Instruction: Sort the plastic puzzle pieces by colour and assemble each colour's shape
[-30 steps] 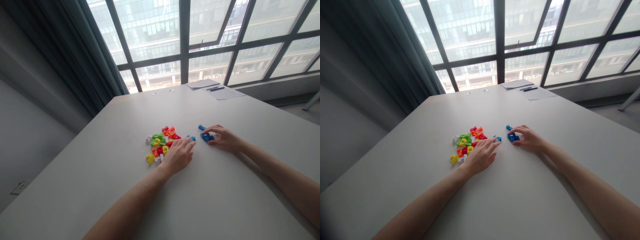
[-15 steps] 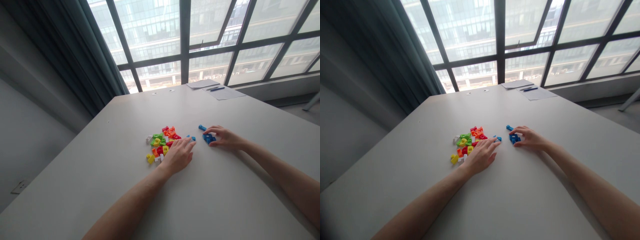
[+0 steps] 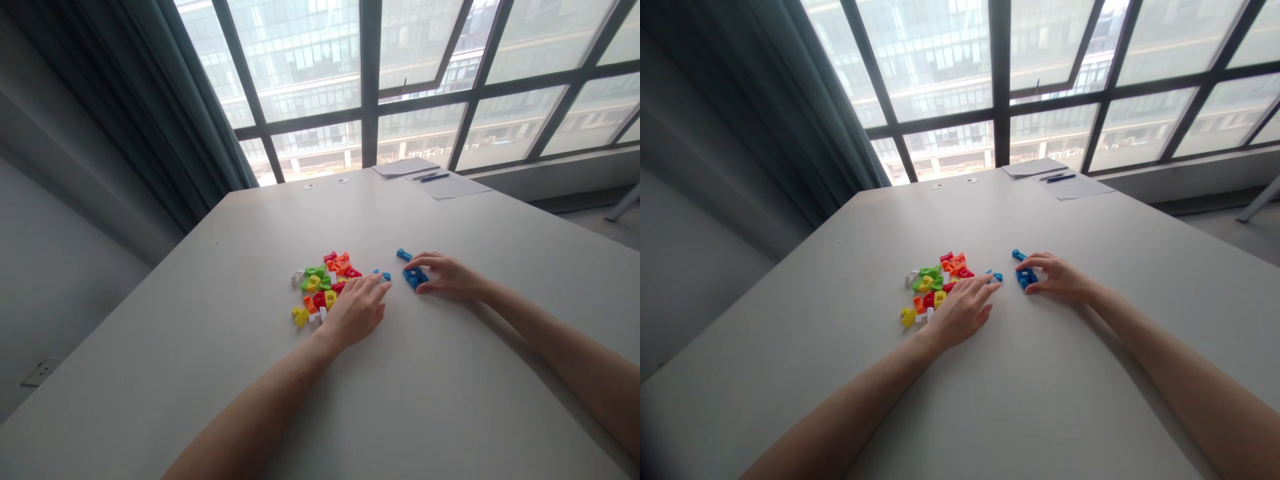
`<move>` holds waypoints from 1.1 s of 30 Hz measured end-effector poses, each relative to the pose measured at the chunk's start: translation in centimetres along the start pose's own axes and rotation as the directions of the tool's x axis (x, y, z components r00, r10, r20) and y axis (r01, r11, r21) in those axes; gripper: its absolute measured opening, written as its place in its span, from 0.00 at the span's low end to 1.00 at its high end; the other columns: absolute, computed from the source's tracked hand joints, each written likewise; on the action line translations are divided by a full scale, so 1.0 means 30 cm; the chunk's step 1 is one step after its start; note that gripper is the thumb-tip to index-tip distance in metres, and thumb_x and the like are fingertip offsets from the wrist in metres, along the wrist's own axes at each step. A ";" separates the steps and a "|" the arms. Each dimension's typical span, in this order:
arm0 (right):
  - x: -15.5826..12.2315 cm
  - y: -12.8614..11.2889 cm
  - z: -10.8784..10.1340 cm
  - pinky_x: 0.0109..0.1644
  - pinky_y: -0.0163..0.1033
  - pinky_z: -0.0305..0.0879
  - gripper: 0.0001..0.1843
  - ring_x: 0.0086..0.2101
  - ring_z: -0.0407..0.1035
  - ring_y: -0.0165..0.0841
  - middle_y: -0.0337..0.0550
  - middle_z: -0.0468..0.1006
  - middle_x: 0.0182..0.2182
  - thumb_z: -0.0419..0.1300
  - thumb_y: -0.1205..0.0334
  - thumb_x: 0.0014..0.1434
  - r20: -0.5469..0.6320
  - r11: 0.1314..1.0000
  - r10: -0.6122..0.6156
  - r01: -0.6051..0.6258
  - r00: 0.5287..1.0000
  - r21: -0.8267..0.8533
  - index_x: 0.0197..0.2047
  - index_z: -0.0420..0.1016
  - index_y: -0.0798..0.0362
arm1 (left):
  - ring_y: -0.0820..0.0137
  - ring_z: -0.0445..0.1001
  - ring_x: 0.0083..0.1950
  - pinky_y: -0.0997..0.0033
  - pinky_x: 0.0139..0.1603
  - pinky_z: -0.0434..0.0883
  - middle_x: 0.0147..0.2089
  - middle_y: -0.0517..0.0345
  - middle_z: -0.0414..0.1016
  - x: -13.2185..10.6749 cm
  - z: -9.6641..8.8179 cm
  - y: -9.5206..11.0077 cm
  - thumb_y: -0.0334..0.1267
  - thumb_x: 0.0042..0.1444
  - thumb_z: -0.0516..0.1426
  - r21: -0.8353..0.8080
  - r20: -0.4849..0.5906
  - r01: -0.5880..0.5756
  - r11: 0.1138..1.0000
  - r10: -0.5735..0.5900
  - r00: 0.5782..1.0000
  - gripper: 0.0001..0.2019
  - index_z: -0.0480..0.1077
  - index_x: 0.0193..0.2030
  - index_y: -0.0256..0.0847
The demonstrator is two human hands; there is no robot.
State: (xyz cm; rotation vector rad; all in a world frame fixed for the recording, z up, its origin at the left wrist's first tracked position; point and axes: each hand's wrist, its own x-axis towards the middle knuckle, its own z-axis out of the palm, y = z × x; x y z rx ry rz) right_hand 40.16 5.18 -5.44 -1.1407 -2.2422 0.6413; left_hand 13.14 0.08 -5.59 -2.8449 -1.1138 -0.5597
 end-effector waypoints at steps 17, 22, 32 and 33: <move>0.097 0.040 0.041 0.43 0.46 0.68 0.17 0.39 0.72 0.40 0.47 0.79 0.42 0.55 0.48 0.60 -0.217 0.990 0.057 -0.083 0.974 -0.111 0.43 0.78 0.47 | 0.58 0.65 0.63 0.55 0.62 0.65 0.63 0.45 0.65 0.002 -0.001 0.001 0.34 0.62 0.52 0.015 -0.031 -0.004 1.000 0.004 1.000 0.19 0.62 0.59 0.38; 0.135 0.037 0.048 0.34 0.41 0.68 0.15 0.27 0.70 0.34 0.43 0.79 0.31 0.59 0.47 0.55 -0.235 0.984 0.174 -0.178 0.956 0.008 0.34 0.76 0.50 | 0.58 0.64 0.63 0.55 0.62 0.64 0.63 0.45 0.65 0.002 -0.006 0.005 0.35 0.62 0.51 0.015 -0.027 0.004 1.000 -0.004 1.000 0.18 0.63 0.59 0.37; 0.028 -0.009 0.022 0.40 0.43 0.70 0.18 0.34 0.73 0.37 0.45 0.80 0.35 0.58 0.43 0.58 -0.362 0.995 0.104 -0.099 0.926 0.033 0.38 0.74 0.50 | 0.59 0.65 0.63 0.54 0.62 0.65 0.64 0.44 0.64 0.001 0.005 -0.004 0.34 0.62 0.52 -0.016 -0.033 0.001 1.000 -0.001 0.999 0.18 0.62 0.59 0.39; 0.011 -0.019 0.020 0.40 0.44 0.71 0.18 0.35 0.73 0.37 0.45 0.80 0.36 0.57 0.43 0.58 -0.376 0.996 0.094 -0.087 0.922 0.036 0.39 0.74 0.50 | 0.59 0.64 0.63 0.54 0.62 0.64 0.64 0.45 0.64 0.001 0.006 -0.004 0.34 0.62 0.52 -0.019 -0.036 -0.001 1.000 0.000 0.999 0.18 0.62 0.59 0.39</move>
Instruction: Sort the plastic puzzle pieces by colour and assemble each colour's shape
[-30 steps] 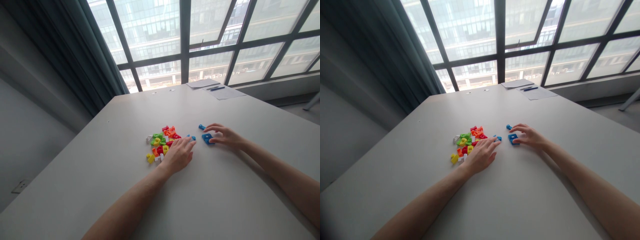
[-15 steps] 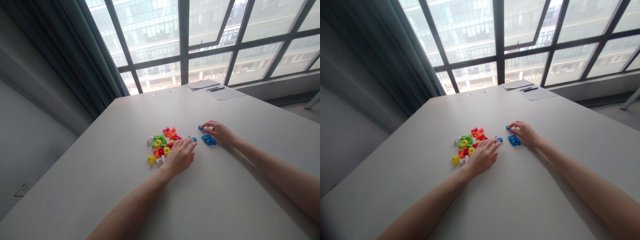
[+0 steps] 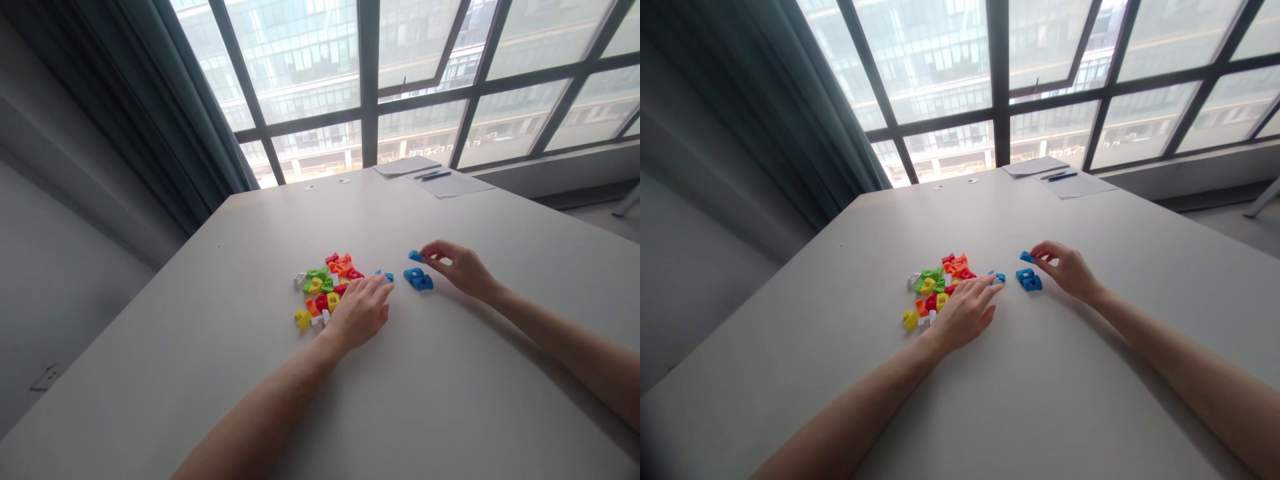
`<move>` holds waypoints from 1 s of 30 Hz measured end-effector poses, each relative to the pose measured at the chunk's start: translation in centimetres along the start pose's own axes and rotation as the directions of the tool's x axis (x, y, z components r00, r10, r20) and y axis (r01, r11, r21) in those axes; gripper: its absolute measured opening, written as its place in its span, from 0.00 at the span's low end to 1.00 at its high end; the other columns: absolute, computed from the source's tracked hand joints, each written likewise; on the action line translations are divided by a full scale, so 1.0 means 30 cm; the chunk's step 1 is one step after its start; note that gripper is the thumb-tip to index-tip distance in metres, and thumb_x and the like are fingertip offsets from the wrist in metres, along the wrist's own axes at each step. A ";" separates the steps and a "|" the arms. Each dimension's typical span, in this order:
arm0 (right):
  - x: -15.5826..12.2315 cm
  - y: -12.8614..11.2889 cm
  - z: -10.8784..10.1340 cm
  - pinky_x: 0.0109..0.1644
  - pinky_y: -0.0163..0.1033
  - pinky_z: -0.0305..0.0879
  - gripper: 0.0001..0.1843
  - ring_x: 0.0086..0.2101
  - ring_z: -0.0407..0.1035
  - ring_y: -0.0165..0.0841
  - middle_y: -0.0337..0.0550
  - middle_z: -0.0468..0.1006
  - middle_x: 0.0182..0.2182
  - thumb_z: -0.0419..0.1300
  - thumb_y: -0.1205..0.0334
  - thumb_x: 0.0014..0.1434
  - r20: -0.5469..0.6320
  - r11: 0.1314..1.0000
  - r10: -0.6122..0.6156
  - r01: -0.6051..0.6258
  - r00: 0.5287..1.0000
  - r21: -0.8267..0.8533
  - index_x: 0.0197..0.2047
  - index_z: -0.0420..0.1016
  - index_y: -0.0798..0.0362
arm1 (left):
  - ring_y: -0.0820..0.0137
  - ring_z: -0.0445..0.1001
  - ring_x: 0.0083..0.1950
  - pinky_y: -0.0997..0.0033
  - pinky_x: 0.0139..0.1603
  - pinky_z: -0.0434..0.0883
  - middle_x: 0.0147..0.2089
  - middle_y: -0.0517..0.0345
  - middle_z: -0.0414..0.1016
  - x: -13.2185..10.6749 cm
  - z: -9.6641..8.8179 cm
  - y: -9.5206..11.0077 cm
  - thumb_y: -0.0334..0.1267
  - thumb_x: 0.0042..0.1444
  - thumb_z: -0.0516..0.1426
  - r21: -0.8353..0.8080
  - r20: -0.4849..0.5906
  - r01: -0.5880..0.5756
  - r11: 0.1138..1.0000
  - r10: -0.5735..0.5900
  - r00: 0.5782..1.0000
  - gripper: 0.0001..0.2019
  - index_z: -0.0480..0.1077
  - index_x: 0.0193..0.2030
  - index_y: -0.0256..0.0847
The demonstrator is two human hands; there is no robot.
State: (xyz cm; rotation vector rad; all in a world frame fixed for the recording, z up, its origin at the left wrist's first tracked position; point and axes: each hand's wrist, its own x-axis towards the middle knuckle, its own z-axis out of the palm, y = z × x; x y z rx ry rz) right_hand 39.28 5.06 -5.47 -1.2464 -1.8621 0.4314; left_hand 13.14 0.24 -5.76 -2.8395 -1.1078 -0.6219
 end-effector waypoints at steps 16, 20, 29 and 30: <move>-0.031 -0.031 0.017 0.48 0.47 0.66 0.12 0.38 0.75 0.40 0.43 0.81 0.36 0.56 0.49 0.61 -0.082 0.980 -0.130 0.116 0.988 -0.162 0.37 0.74 0.47 | 0.59 0.64 0.63 0.54 0.62 0.65 0.63 0.45 0.66 0.003 0.001 0.001 0.32 0.62 0.51 0.008 0.001 -0.041 0.999 0.041 0.999 0.15 0.65 0.55 0.39; -0.008 -0.016 0.028 0.47 0.46 0.66 0.12 0.38 0.75 0.39 0.43 0.82 0.37 0.55 0.51 0.62 -0.002 0.981 -0.148 0.147 0.989 -0.125 0.36 0.75 0.47 | 0.59 0.64 0.63 0.54 0.62 0.64 0.63 0.45 0.65 0.002 0.006 0.000 0.33 0.62 0.51 0.012 -0.001 -0.034 0.999 0.034 0.999 0.15 0.64 0.56 0.39; -0.014 -0.008 0.025 0.47 0.46 0.69 0.14 0.40 0.75 0.39 0.44 0.81 0.39 0.56 0.48 0.61 0.061 0.993 -0.113 0.113 0.992 -0.010 0.36 0.77 0.47 | 0.59 0.64 0.63 0.54 0.63 0.64 0.62 0.46 0.65 0.000 0.005 -0.001 0.34 0.63 0.51 0.007 0.006 -0.020 1.000 0.020 1.000 0.16 0.63 0.57 0.40; -0.014 -0.008 0.025 0.47 0.46 0.69 0.14 0.40 0.75 0.40 0.44 0.81 0.39 0.56 0.47 0.60 0.049 0.994 -0.105 0.105 0.993 -0.001 0.36 0.77 0.47 | 0.60 0.64 0.64 0.54 0.62 0.64 0.62 0.46 0.65 0.000 0.006 -0.001 0.34 0.63 0.51 0.005 0.004 -0.020 1.000 0.020 1.000 0.16 0.63 0.57 0.40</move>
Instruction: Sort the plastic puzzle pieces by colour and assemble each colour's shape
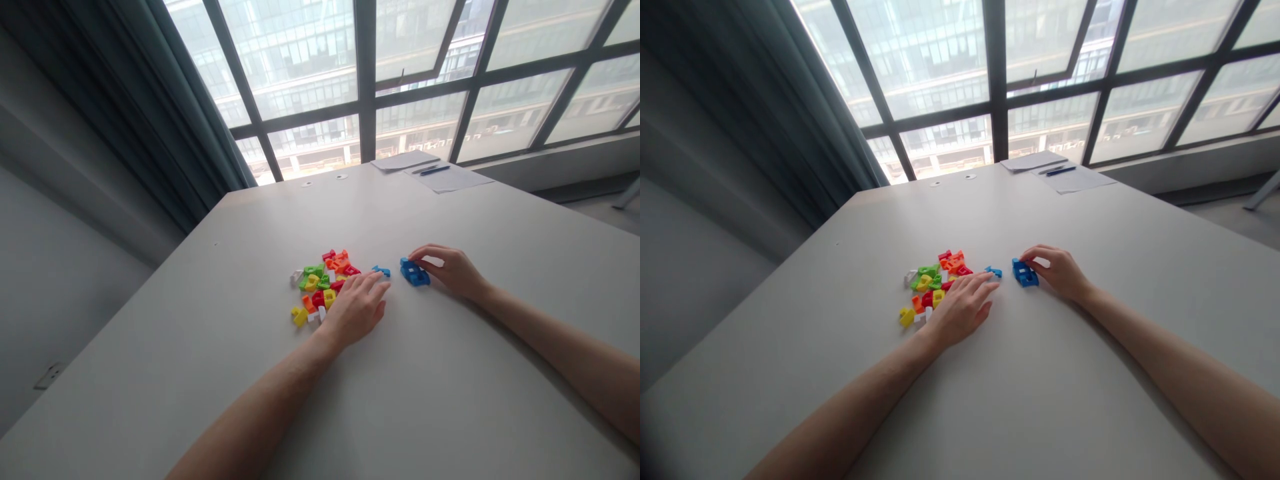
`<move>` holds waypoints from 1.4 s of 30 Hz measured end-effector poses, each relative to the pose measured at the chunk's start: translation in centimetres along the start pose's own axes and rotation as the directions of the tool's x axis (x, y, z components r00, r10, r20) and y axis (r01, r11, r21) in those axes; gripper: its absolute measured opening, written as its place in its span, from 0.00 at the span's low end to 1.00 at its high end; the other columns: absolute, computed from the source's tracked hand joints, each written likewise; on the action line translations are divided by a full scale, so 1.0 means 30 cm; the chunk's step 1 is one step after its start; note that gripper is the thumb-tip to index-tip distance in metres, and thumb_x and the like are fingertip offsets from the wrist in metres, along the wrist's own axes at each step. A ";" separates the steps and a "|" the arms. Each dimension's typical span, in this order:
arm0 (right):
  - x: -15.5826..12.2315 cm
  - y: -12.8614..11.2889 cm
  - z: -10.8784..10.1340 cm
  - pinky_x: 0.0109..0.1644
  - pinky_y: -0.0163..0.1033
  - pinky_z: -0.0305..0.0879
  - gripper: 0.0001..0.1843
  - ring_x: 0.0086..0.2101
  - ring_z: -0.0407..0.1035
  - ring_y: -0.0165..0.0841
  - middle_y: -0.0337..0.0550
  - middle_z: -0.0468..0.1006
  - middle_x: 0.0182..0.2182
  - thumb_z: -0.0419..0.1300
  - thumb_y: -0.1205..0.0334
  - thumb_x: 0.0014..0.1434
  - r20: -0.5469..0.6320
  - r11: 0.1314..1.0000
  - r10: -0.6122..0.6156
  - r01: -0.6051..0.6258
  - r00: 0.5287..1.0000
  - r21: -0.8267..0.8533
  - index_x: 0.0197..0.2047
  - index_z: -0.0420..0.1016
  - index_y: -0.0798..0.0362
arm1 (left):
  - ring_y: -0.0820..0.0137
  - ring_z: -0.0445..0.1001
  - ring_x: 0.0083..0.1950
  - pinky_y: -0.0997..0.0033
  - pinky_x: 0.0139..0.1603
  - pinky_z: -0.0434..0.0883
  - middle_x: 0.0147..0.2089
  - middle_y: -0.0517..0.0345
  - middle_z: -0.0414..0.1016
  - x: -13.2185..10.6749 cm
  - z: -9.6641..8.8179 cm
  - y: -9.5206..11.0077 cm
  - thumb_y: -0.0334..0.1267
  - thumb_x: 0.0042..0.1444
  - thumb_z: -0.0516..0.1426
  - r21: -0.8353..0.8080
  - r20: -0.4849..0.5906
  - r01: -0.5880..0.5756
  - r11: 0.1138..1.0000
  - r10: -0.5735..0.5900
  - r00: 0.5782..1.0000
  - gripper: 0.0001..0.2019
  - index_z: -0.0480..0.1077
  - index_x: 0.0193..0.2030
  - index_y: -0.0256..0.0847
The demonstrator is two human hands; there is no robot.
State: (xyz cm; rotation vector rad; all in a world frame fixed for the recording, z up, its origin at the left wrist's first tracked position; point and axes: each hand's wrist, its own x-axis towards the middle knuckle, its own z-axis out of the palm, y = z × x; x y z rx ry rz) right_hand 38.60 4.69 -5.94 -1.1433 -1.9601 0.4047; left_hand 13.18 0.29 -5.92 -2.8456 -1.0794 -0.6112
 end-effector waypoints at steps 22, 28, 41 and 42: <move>-0.007 0.028 0.012 0.47 0.48 0.71 0.12 0.41 0.74 0.40 0.44 0.81 0.39 0.55 0.52 0.60 0.062 0.985 0.156 -0.160 0.986 0.067 0.40 0.77 0.48 | 0.59 0.64 0.63 0.54 0.63 0.64 0.63 0.46 0.65 0.001 -0.004 0.005 0.34 0.62 0.51 0.003 0.008 0.020 1.000 -0.020 1.000 0.16 0.63 0.57 0.40; -0.005 0.042 -0.001 0.53 0.54 0.68 0.22 0.49 0.71 0.44 0.49 0.77 0.48 0.57 0.47 0.60 0.158 0.978 0.149 -0.169 0.976 0.125 0.55 0.68 0.46 | 0.59 0.64 0.63 0.54 0.63 0.63 0.63 0.46 0.65 0.000 -0.006 0.006 0.34 0.63 0.51 0.004 0.011 0.018 1.000 -0.018 1.000 0.16 0.63 0.57 0.40; -0.012 0.019 -0.031 0.63 0.56 0.55 0.33 0.57 0.63 0.49 0.45 0.72 0.56 0.65 0.45 0.51 0.344 0.998 0.033 -0.011 0.938 -0.064 0.59 0.66 0.41 | 0.58 0.65 0.61 0.54 0.62 0.64 0.59 0.45 0.67 0.000 -0.009 0.015 0.33 0.61 0.52 0.020 -0.027 0.067 0.998 -0.067 0.997 0.16 0.62 0.55 0.39; -0.012 0.017 -0.032 0.63 0.56 0.55 0.33 0.57 0.63 0.49 0.45 0.72 0.56 0.64 0.45 0.51 0.351 0.997 0.031 -0.004 0.936 -0.077 0.59 0.67 0.42 | 0.58 0.66 0.60 0.54 0.62 0.64 0.58 0.45 0.68 0.001 -0.010 0.016 0.32 0.60 0.52 0.024 -0.034 0.089 0.996 -0.088 0.996 0.16 0.61 0.55 0.38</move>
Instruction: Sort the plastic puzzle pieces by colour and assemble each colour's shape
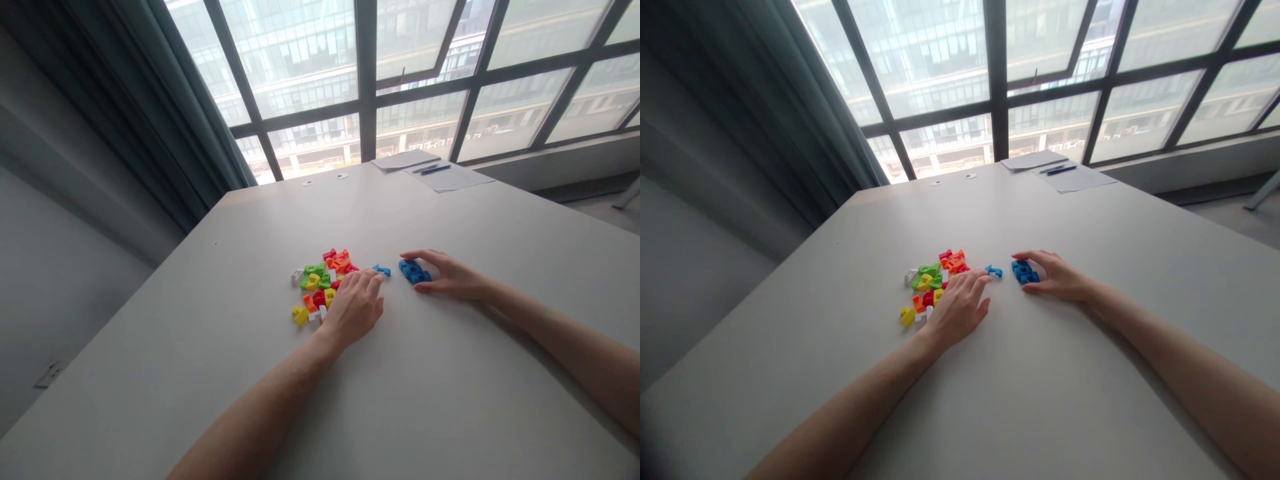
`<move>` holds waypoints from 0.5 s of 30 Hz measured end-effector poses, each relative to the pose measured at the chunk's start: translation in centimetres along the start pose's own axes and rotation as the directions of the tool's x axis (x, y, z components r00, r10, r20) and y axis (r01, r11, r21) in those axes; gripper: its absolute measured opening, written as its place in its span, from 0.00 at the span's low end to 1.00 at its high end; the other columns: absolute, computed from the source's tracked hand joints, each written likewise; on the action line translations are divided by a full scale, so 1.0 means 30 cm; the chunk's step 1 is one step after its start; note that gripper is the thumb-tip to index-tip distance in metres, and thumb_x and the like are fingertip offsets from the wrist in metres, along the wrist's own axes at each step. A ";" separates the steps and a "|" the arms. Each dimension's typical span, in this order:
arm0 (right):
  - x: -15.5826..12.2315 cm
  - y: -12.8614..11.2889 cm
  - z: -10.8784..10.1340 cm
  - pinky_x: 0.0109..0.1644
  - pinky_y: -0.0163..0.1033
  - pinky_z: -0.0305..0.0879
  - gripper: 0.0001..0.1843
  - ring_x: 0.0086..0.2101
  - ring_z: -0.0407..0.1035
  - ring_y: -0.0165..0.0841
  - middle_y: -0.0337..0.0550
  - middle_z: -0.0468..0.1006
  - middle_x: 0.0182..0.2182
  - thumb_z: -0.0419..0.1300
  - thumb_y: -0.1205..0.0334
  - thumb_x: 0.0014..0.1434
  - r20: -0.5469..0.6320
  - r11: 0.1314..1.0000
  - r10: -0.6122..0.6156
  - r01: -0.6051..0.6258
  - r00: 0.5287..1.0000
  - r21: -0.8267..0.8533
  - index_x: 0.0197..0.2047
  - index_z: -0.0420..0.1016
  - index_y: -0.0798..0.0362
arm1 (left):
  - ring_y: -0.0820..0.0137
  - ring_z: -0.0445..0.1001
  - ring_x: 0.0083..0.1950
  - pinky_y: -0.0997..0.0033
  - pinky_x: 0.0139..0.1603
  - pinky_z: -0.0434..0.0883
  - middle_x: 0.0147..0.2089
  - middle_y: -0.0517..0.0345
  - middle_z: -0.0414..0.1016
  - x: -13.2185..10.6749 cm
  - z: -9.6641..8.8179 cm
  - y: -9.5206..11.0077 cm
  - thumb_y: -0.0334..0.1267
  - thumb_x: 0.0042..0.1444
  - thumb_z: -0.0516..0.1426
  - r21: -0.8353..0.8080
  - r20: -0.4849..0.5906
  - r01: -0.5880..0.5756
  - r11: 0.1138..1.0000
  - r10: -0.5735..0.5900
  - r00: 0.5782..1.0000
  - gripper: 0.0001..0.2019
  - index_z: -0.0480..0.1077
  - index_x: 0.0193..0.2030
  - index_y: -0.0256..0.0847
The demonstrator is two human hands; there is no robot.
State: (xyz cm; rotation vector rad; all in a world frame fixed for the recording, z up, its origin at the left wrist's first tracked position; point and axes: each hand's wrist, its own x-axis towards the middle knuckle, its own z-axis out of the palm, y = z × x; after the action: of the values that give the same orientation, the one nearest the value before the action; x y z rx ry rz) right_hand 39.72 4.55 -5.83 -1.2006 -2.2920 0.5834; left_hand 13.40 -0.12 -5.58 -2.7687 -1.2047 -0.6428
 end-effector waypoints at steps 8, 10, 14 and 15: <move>-0.016 -0.014 0.009 0.62 0.55 0.54 0.36 0.57 0.63 0.49 0.47 0.73 0.55 0.64 0.43 0.51 0.033 0.999 -0.016 0.017 0.999 -0.032 0.61 0.66 0.46 | 0.57 0.59 0.67 0.55 0.65 0.60 0.67 0.40 0.59 0.000 0.006 -0.008 0.27 0.56 0.49 0.055 -0.002 0.029 0.998 -0.029 1.000 0.25 0.56 0.62 0.32; -0.020 -0.020 0.016 0.62 0.55 0.54 0.37 0.56 0.64 0.49 0.47 0.74 0.55 0.64 0.43 0.51 0.038 0.999 -0.018 0.019 0.999 -0.031 0.61 0.65 0.46 | 0.57 0.59 0.67 0.55 0.65 0.59 0.67 0.41 0.60 0.002 0.012 -0.013 0.26 0.56 0.48 0.060 0.014 0.004 0.998 -0.005 1.000 0.27 0.54 0.64 0.32; -0.022 -0.030 0.026 0.61 0.54 0.56 0.36 0.56 0.64 0.48 0.48 0.74 0.54 0.64 0.42 0.50 0.037 0.999 -0.023 0.024 0.999 -0.044 0.60 0.66 0.47 | 0.60 0.64 0.65 0.57 0.65 0.60 0.62 0.41 0.66 0.004 0.023 -0.020 0.26 0.57 0.46 0.049 0.024 -0.010 0.999 0.009 1.000 0.27 0.53 0.65 0.32; -0.022 -0.031 0.027 0.60 0.53 0.57 0.36 0.56 0.64 0.48 0.48 0.75 0.54 0.64 0.42 0.50 0.030 0.998 -0.026 0.027 0.999 -0.048 0.60 0.66 0.47 | 0.61 0.64 0.64 0.57 0.65 0.60 0.62 0.41 0.67 0.004 0.025 -0.022 0.26 0.57 0.46 0.046 0.024 -0.015 0.999 0.014 1.000 0.27 0.53 0.65 0.31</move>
State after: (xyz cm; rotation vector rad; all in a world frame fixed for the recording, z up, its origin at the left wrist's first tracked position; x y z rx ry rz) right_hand 38.97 3.39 -6.09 -1.1895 -2.3557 0.5421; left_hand 13.28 0.57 -6.30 -2.7524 -1.1866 -0.5754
